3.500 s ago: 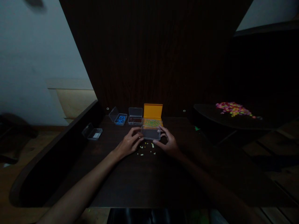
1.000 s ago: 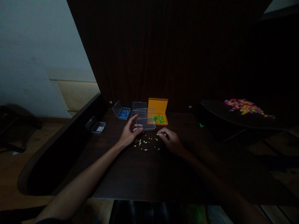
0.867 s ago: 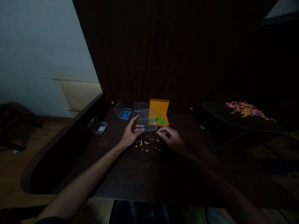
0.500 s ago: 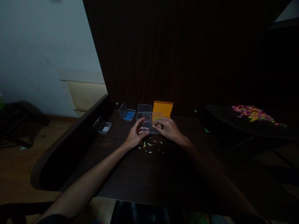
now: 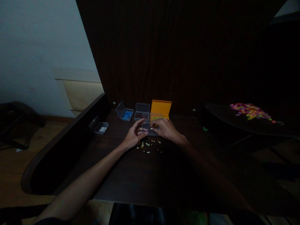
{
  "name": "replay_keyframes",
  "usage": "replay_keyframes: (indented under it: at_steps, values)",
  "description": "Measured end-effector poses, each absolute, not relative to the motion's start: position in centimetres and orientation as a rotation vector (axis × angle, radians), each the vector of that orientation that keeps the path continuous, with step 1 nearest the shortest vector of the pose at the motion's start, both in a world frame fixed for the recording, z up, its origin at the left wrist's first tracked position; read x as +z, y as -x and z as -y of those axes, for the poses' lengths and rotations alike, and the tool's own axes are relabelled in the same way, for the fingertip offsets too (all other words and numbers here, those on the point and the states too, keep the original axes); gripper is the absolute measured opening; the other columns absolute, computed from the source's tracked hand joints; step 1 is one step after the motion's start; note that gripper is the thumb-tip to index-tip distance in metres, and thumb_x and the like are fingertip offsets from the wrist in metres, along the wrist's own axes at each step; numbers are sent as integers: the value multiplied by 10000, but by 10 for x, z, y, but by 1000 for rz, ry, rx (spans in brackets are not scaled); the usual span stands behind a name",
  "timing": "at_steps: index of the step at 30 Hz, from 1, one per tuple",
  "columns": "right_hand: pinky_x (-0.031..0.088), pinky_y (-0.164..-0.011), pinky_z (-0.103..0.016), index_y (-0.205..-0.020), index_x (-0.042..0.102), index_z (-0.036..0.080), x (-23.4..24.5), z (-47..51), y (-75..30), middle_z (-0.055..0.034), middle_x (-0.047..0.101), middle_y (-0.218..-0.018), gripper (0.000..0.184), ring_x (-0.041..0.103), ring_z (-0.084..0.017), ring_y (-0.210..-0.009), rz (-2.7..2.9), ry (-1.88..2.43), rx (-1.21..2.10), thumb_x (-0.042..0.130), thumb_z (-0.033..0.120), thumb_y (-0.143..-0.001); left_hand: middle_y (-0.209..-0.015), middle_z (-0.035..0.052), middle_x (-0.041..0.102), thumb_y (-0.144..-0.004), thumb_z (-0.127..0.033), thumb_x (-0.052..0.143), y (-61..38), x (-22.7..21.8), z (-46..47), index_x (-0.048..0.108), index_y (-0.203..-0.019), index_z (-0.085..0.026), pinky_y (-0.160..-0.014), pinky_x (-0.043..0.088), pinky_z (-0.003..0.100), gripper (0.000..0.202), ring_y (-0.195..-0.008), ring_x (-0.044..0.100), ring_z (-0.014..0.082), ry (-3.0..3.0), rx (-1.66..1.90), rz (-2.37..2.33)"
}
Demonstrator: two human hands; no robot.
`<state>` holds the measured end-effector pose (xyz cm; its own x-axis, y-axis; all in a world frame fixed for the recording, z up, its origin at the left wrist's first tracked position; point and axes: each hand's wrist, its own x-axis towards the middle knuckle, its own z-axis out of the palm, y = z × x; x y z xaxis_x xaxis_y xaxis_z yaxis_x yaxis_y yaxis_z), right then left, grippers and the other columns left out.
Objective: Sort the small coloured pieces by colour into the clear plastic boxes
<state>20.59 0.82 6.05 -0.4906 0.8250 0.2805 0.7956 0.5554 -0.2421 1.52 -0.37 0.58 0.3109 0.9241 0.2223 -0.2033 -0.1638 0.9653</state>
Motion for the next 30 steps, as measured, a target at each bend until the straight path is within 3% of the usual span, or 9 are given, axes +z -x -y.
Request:
replay_keyframes:
  at_steps: [30]
  values:
    - [390, -638, -262, -862, 689, 214, 62, -12, -212, -26, 701, -843, 141, 614, -170, -758, 2455, 1271, 180, 613, 135, -773, -1312, 114, 490, -671, -224, 763, -12, 8, 2, 472, -1281, -255, -795, 525, 294, 677, -907, 629, 146, -1360, 1166, -743]
